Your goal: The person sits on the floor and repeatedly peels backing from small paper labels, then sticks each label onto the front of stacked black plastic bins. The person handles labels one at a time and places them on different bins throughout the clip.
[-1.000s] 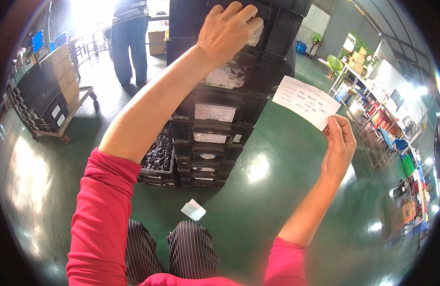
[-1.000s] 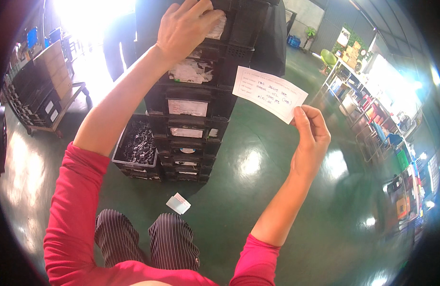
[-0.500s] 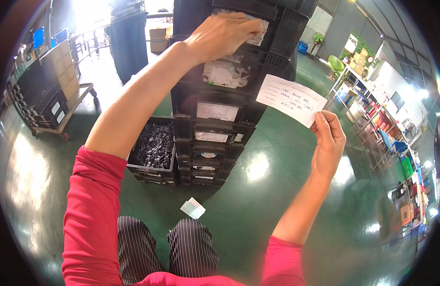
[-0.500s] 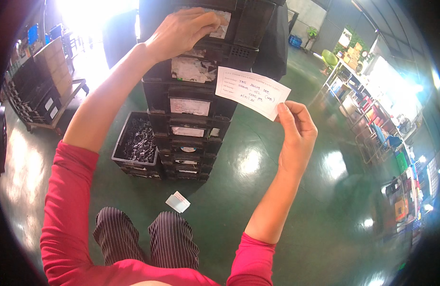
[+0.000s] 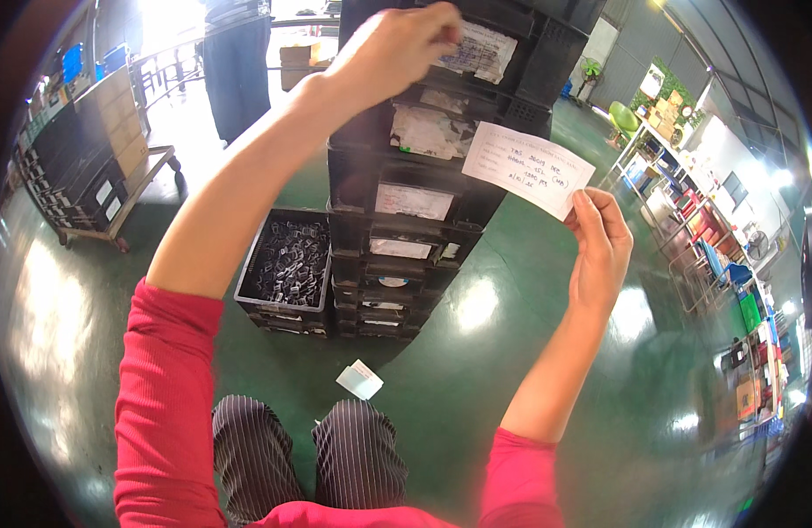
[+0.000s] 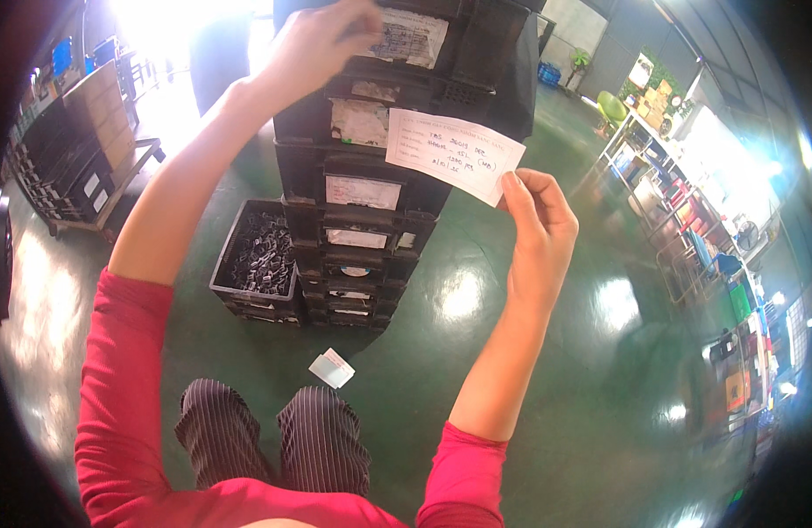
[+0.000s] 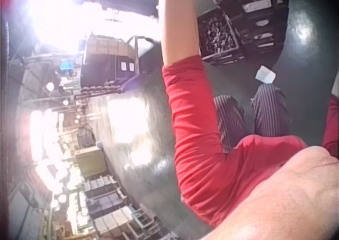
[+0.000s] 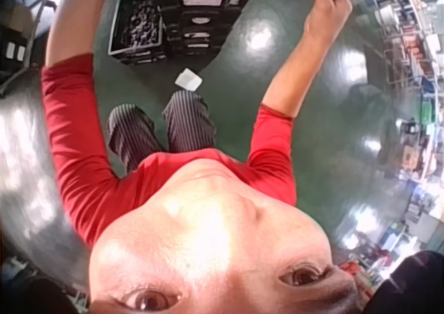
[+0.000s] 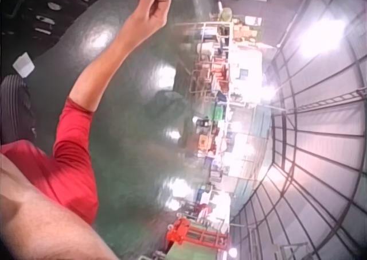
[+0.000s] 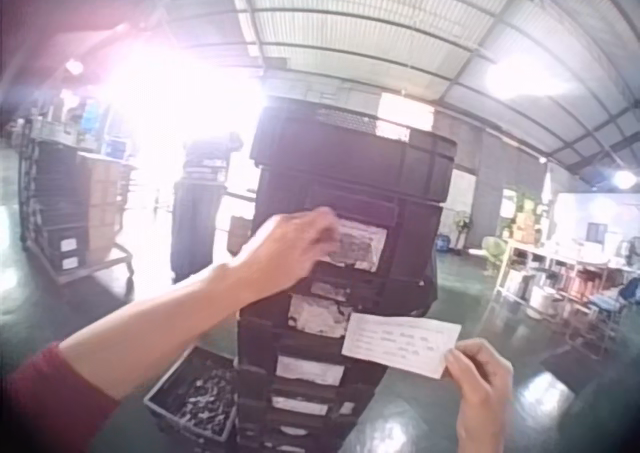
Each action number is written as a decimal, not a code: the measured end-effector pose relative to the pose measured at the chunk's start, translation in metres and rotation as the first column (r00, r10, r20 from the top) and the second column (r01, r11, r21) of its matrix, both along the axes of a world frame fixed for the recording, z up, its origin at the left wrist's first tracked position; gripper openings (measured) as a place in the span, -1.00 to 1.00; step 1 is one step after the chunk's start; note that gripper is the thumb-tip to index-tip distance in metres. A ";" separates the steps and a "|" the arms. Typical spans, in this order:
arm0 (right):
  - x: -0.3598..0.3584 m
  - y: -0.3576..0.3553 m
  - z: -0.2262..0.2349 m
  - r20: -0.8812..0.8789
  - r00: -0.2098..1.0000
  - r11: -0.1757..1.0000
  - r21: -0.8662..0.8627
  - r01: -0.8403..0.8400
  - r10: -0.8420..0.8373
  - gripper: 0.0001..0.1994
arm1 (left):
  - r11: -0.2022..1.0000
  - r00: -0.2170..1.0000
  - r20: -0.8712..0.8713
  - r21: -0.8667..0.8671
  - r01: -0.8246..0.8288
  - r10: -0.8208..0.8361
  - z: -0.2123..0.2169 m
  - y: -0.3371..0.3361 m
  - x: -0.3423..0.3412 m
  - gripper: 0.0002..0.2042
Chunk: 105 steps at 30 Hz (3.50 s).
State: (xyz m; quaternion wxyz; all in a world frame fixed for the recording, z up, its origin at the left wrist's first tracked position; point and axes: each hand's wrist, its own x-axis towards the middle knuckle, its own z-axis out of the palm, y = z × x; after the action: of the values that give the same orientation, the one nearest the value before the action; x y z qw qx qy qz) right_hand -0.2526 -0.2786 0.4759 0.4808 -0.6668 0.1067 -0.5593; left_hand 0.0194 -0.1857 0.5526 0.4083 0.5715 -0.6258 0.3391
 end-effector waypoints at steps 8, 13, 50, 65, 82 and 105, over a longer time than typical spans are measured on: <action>-0.005 -0.009 0.010 0.075 0.995 0.998 0.004 0.060 -0.060 -0.86 | 0.981 0.984 0.120 -0.122 0.149 -0.134 -0.013 0.002 -0.011 -0.80; -0.020 -0.003 0.004 0.060 0.989 0.991 0.023 0.130 -0.132 -0.85 | 0.988 0.934 0.335 -0.124 -0.091 0.127 -0.006 -0.041 -0.016 -0.81; -0.036 -0.014 -0.021 0.043 0.995 0.995 0.059 0.083 -0.086 -0.87 | 0.951 0.818 0.486 -0.125 -0.282 0.306 -0.003 -0.027 -0.023 -0.85; 0.018 -0.012 0.006 0.062 0.995 0.997 0.019 -0.077 0.076 -0.84 | 0.109 0.836 -0.351 0.935 0.337 0.421 -0.339 0.184 -0.053 -0.64; 0.054 0.011 0.034 0.094 0.954 0.959 -0.030 -0.282 0.283 -0.86 | 0.993 0.876 -0.474 -0.116 0.037 -0.088 -0.050 0.091 -0.042 -0.71; 0.129 -0.026 0.052 0.120 0.813 0.726 -0.390 0.567 -0.570 -0.82 | 0.825 0.898 -0.252 -0.363 -0.434 0.361 -0.023 0.020 -0.028 -0.90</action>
State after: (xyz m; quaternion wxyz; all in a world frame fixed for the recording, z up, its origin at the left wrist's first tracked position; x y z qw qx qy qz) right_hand -0.1234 -0.3048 0.5277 0.1361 -0.6893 0.1885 -0.6862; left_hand -0.0083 -0.1657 0.5297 0.4916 0.6181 -0.3695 0.4897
